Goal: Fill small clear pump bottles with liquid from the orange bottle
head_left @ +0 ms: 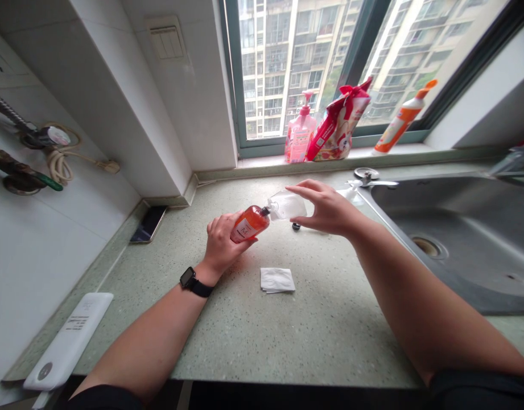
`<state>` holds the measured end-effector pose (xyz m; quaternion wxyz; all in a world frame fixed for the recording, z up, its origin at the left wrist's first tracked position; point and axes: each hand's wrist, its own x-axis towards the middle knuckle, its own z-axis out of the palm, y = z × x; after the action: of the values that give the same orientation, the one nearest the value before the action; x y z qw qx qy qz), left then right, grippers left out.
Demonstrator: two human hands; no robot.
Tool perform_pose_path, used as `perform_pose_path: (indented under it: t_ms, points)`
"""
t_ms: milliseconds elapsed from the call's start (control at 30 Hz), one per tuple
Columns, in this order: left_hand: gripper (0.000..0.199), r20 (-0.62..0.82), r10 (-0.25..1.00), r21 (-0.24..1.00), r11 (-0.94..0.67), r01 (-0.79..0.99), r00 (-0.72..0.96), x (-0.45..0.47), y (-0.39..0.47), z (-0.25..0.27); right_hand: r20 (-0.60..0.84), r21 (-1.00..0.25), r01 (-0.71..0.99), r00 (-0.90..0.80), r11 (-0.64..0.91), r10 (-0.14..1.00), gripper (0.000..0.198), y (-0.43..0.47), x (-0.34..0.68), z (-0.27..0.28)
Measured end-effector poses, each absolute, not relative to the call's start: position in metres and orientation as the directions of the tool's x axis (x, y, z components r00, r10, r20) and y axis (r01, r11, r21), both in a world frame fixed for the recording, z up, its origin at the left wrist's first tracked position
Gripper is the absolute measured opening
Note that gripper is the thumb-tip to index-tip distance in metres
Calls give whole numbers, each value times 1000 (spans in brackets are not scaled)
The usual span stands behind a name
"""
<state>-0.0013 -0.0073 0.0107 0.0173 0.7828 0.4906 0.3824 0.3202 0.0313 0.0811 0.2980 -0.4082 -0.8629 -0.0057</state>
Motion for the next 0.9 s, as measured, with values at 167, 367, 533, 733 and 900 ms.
perform_pose_path:
  t_ms: [167, 367, 533, 733, 900]
  points:
    - [75, 582, 779, 410, -529, 743, 234, 0, -8, 11, 521, -219, 727, -477, 650, 708, 74, 31, 320, 81]
    - [75, 580, 778, 406, -533, 743, 241, 0, -9, 13, 525, -235, 717, -475, 656, 707, 60, 30, 320, 86]
    - [76, 564, 786, 403, -529, 747, 253, 0, -8, 13, 523, -216, 726, -479, 653, 705, 57, 28, 320, 89]
    - [77, 552, 792, 410, -530, 742, 260, 1, -8, 11, 516, -206, 732, -483, 650, 707, 57, 27, 320, 89]
    - [77, 544, 797, 421, -529, 737, 261, 0, -7, 10, 510, -207, 732, -486, 649, 710, 58, 25, 320, 92]
